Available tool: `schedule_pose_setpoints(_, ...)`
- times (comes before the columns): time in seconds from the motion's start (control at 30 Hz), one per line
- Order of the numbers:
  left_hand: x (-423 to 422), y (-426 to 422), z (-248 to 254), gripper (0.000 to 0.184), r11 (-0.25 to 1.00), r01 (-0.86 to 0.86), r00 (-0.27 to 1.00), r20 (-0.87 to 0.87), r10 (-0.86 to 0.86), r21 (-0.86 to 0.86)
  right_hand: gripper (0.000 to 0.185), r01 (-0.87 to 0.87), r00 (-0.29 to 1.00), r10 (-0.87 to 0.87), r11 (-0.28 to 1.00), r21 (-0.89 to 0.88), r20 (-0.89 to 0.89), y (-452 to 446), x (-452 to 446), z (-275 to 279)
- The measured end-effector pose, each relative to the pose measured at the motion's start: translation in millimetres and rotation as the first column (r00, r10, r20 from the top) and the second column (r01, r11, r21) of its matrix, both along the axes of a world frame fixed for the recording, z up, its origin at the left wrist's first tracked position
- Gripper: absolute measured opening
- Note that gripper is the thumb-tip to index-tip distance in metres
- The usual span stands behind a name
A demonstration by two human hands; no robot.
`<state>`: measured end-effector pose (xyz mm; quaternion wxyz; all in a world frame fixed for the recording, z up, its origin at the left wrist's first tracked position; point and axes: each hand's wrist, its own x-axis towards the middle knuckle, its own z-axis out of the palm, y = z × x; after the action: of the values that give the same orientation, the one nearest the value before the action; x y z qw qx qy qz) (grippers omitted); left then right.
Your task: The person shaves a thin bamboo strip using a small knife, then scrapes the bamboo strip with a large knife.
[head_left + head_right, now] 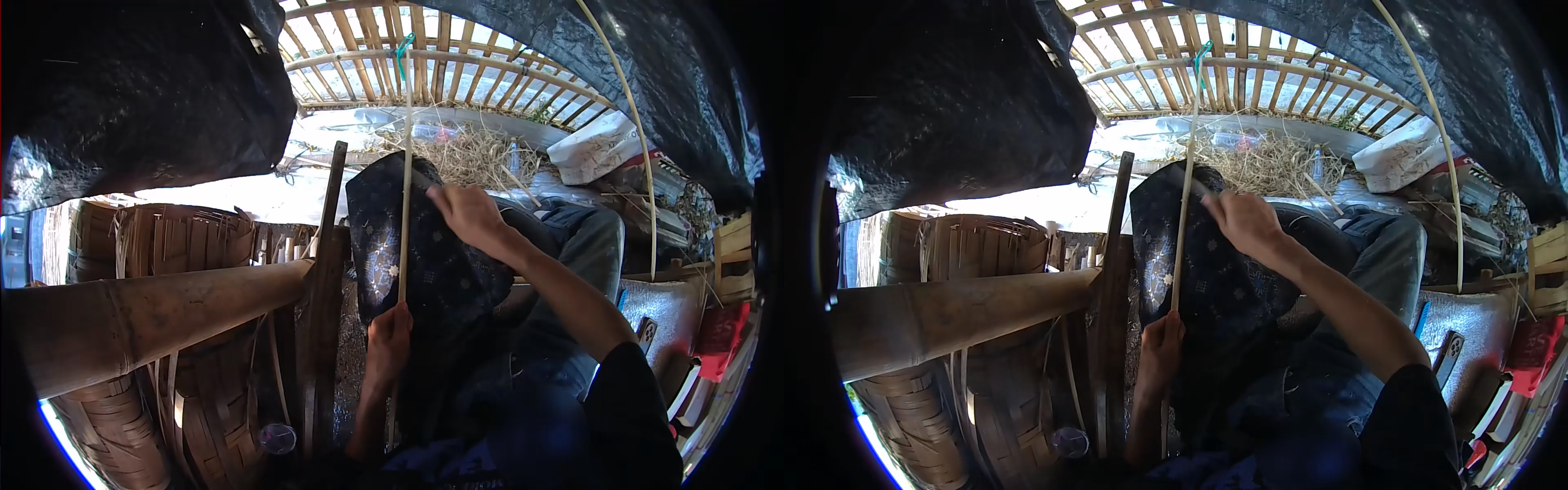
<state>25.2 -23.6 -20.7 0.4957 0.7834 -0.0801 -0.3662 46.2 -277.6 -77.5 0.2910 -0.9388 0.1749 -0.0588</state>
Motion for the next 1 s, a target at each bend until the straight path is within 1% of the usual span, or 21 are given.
schedule_pose_setpoints(0.03,1,2,-2,0.044,1.000,-0.006,1.000,-0.003,0.006,0.001,0.059,0.106,0.994,-0.104,0.971,0.214,-0.020,-3,3,1)
schedule_pose_setpoints(0.07,1,5,-6,0.044,0.997,-0.043,0.990,-0.133,0.035,-0.059,0.061,0.273,0.962,-0.240,0.833,0.481,-0.131,-7,-5,4)
schedule_pose_setpoints(0.1,1,9,-9,0.043,0.990,-0.091,0.963,-0.261,0.059,-0.111,0.061,0.266,0.964,-0.227,0.831,0.488,-0.140,-2,-14,14)
schedule_pose_setpoints(0.13,4,12,-6,0.043,0.990,-0.103,0.961,-0.266,0.073,-0.099,0.050,0.062,0.997,-0.078,0.901,0.429,0.020,8,-26,23)
schedule_pose_setpoints(0.17,9,11,0,0.042,0.985,-0.120,0.922,-0.383,0.063,-0.126,0.040,-0.138,0.982,0.084,0.933,0.334,0.170,19,-37,33)
schedule_pose_setpoints(0.2,13,10,4,0.041,0.978,-0.140,0.869,-0.493,0.046,-0.155,0.040,-0.145,0.982,0.092,0.930,0.338,0.167,30,-47,46)
schedule_pose_setpoints(0.23,15,9,5,0.041,0.978,-0.148,0.866,-0.496,0.055,-0.150,0.039,-0.211,0.977,0.202,0.956,0.205,0.064,42,-59,59)
schedule_pose_setpoints(0.27,16,9,5,0.040,0.969,-0.192,0.827,-0.557,0.073,-0.158,0.038,-0.289,0.955,0.293,0.954,0.076,-0.053,50,-66,67)
schedule_pose_setpoints(0.3,16,10,4,0.039,0.958,-0.235,0.783,-0.615,0.088,-0.162,0.038,-0.292,0.953,0.297,0.953,0.083,-0.056,54,-69,71)
schedule_pose_setpoints(0.33,15,11,1,0.039,0.959,-0.236,0.780,-0.618,0.093,-0.155,0.042,-0.310,0.939,0.315,0.949,0.060,-0.135,58,-71,73)
schedule_pose_setpoints(0.37,14,12,-4,0.039,0.946,-0.262,0.753,-0.653,0.076,-0.192,0.047,-0.328,0.920,0.328,0.944,0.037,-0.214,61,-72,73)
schedule_pose_setpoints(0.43,12,14,-8,0.039,0.934,-0.284,0.721,-0.691,0.058,-0.218,0.047,-0.336,0.914,0.334,0.941,0.031,-0.232,62,-70,71)
schedule_pose_setpoints(0.5,10,17,-8,0.039,0.888,-0.386,0.659,-0.748,0.074,-0.252,0.047,-0.340,0.908,0.336,0.940,0.029,-0.252,64,-69,67)
schedule_pose_setpoints(0.63,4,16,-7,0.040,0.882,-0.375,0.691,-0.720,0.062,-0.285,0.048,-0.320,0.918,0.310,0.947,0.001,-0.249,64,-64,63)
schedule_pose_setpoints(0.7,4,14,-4,0.040,0.897,-0.374,0.700,-0.706,0.106,-0.237,0.049,-0.325,0.917,0.314,0.946,-0.005,-0.244,64,-63,59)
schedule_pose_setpoints(0.77,-4,12,-3,0.039,0.889,-0.402,0.691,-0.710,0.138,-0.219,0.050,-0.264,0.933,0.231,0.961,-0.087,-0.275,64,-59,54)
schedule_pose_setpoints(0.8,-8,11,-3,0.039,0.881,-0.429,0.682,-0.712,0.170,-0.201,0.050,-0.264,0.933,0.231,0.960,-0.091,-0.276,57,-53,50)
schedule_pose_setpoints(0.9,-17,17,-9,0.040,0.872,-0.413,0.714,-0.688,0.129,-0.265,0.049,-0.222,0.949,0.201,0.973,-0.060,-0.242,33,-29,32)
schedule_pose_setpoints(0.93,-18,19,-7,0.040,0.872,-0.411,0.712,-0.691,0.124,-0.267,0.050,-0.213,0.967,0.184,0.962,-0.169,-0.175,29,-25,26)
schedule_pose_setpoints(0.97,-15,20,-6,0.041,0.885,-0.364,0.738,-0.669,0.084,-0.291,0.050,-0.194,0.980,0.172,0.938,-0.287,-0.102,21,-20,19)
schedule_pose_setpoints(1.0,-11,19,-5,0.041,0.893,-0.318,0.766,-0.642,0.044,-0.318,0.052,-0.112,0.993,0.115,0.965,-0.236,0.001,7,-12,7)
